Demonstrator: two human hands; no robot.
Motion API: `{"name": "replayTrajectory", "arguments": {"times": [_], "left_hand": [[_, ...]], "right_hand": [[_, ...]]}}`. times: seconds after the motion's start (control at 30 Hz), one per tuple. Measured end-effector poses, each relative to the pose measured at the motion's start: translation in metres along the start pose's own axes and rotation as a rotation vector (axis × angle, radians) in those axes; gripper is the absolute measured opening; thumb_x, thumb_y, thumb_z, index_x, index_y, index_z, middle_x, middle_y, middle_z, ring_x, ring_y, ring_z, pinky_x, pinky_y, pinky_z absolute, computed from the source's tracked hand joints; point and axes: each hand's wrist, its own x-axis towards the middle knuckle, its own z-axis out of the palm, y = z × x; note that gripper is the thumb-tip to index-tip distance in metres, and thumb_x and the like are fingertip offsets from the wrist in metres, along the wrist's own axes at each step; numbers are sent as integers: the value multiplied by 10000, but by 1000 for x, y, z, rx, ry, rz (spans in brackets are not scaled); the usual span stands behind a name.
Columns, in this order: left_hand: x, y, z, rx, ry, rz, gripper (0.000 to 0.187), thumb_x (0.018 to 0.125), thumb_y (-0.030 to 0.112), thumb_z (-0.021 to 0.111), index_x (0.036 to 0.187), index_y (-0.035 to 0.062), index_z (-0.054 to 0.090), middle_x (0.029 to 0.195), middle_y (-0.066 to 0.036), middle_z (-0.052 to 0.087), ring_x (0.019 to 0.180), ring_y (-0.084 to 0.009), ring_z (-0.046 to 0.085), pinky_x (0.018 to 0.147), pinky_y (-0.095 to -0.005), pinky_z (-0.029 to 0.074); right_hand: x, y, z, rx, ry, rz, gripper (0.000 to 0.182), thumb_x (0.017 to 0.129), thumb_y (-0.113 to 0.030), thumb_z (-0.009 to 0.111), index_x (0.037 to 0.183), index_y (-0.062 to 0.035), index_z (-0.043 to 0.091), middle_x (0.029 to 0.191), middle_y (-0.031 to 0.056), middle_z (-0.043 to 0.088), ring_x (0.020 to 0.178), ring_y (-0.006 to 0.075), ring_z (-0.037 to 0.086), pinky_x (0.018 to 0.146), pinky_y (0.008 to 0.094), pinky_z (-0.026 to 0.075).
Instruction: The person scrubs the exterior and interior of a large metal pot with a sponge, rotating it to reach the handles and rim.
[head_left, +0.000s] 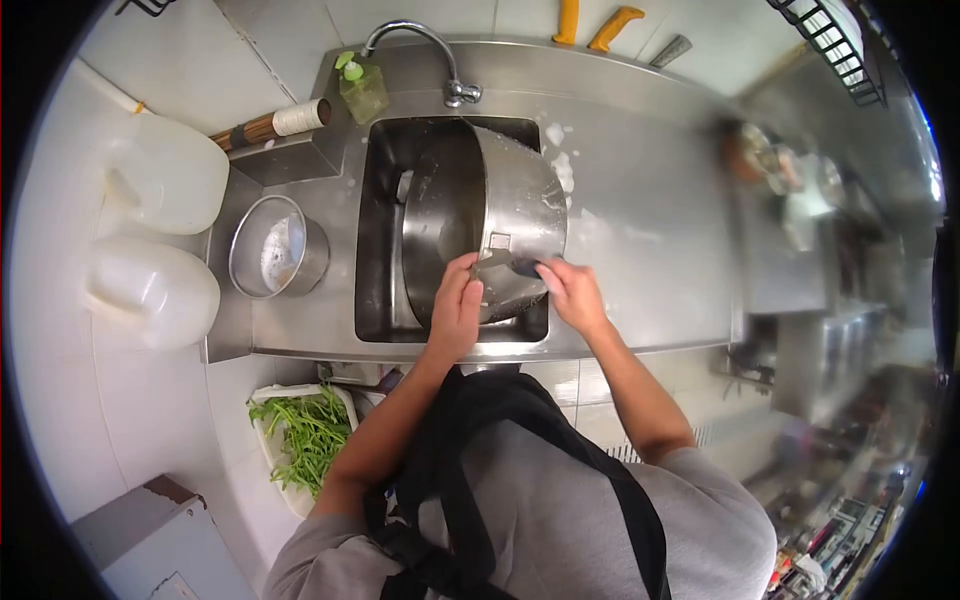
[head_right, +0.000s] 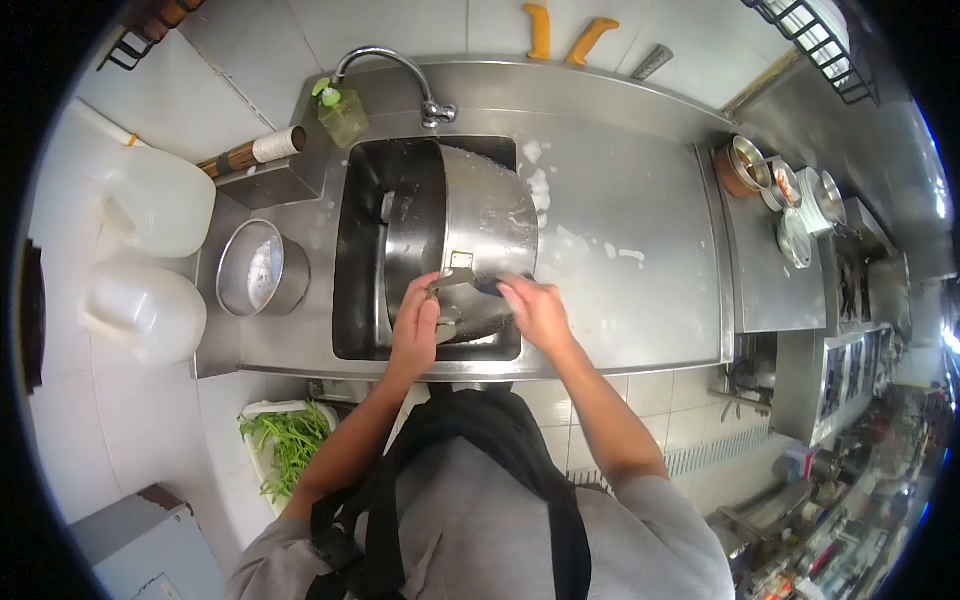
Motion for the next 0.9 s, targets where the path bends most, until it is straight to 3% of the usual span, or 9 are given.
{"name": "replayTrajectory", "arguments": {"times": [0.13, 0.2, 0.3, 0.33, 0.37, 0.57, 0.63, 0.8, 0.9], "left_hand": [[-13, -9, -14, -607, 73, -76, 417, 965, 141, 487, 1329, -30, 381, 1359, -171, 476, 1245, -244, 480, 1068, -396, 352], [-41, -20, -34, -136, -184, -74, 574, 896, 211, 625, 1363, 3, 364, 1350, -148, 489, 1203, -246, 514, 1042, -362, 383], [-35, -41, -21, 154, -257, -230, 438, 879, 240, 627, 1208, -20, 503, 1120, -246, 613, 1085, -387, 589, 929, -449, 451], [-29, -51, -19, 259, -329, -260, 395, 879, 248, 626, 1162, -13, 538, 997, -261, 651, 987, -438, 614, 863, -477, 474], [-26, -48, -9, 233, -117, -119, 331, 906, 272, 601, 1086, -5, 573, 855, -264, 644, 876, -485, 589, 782, -535, 456], [7, -22, 10, 213, -43, -113, 319, 933, 264, 557, 1041, -36, 573, 867, -287, 641, 867, -475, 604, 755, -547, 476], [7, -32, 20, 291, 31, 37, 314, 929, 258, 560, 989, -50, 578, 792, -281, 638, 785, -485, 612, 707, -564, 476], [9, -10, 13, 173, 49, -40, 302, 951, 278, 545, 970, -21, 579, 734, -260, 634, 722, -491, 608, 661, -574, 476], [8, -5, 13, 148, 31, -78, 310, 968, 303, 526, 953, -3, 567, 730, -258, 635, 716, -485, 611, 648, -576, 476]], "right_hand": [[-5, 8, -19, 120, 195, 16, 227, 953, -169, 587, 1098, -27, 688, 930, 168, 716, 776, 216, 694, 742, 315, 523], [4, 3, -24, 93, 181, 80, 226, 954, -150, 588, 1117, -26, 683, 957, 150, 720, 807, 164, 663, 782, 295, 510], [15, -10, -26, 240, 207, 16, 226, 957, -133, 580, 1123, -12, 673, 1004, 151, 717, 890, 190, 684, 833, 294, 504], [19, -36, -29, 133, 151, -117, 236, 927, -93, 588, 1133, -9, 669, 1053, 147, 707, 942, 222, 683, 860, 304, 507], [23, -57, -30, 25, 97, -249, 259, 897, -53, 595, 1142, -7, 665, 1102, 143, 697, 995, 253, 682, 886, 314, 510], [56, -130, -6, -553, -249, -1005, 376, 748, -42, 625, 1121, -9, 660, 1262, 116, 628, 1165, 292, 599, 1009, 423, 474], [58, -124, 0, -649, -373, -1028, 368, 751, -55, 624, 1114, -13, 663, 1252, 110, 632, 1192, 276, 583, 1033, 417, 451], [86, -140, -20, -696, -640, -1122, 300, 768, -97, 644, 1054, -8, 675, 1184, 99, 659, 1203, 262, 572, 1055, 418, 424], [122, -144, -22, -736, -513, -950, 212, 787, -126, 652, 972, -33, 696, 1103, 106, 690, 1144, 252, 610, 1053, 405, 429]]}}
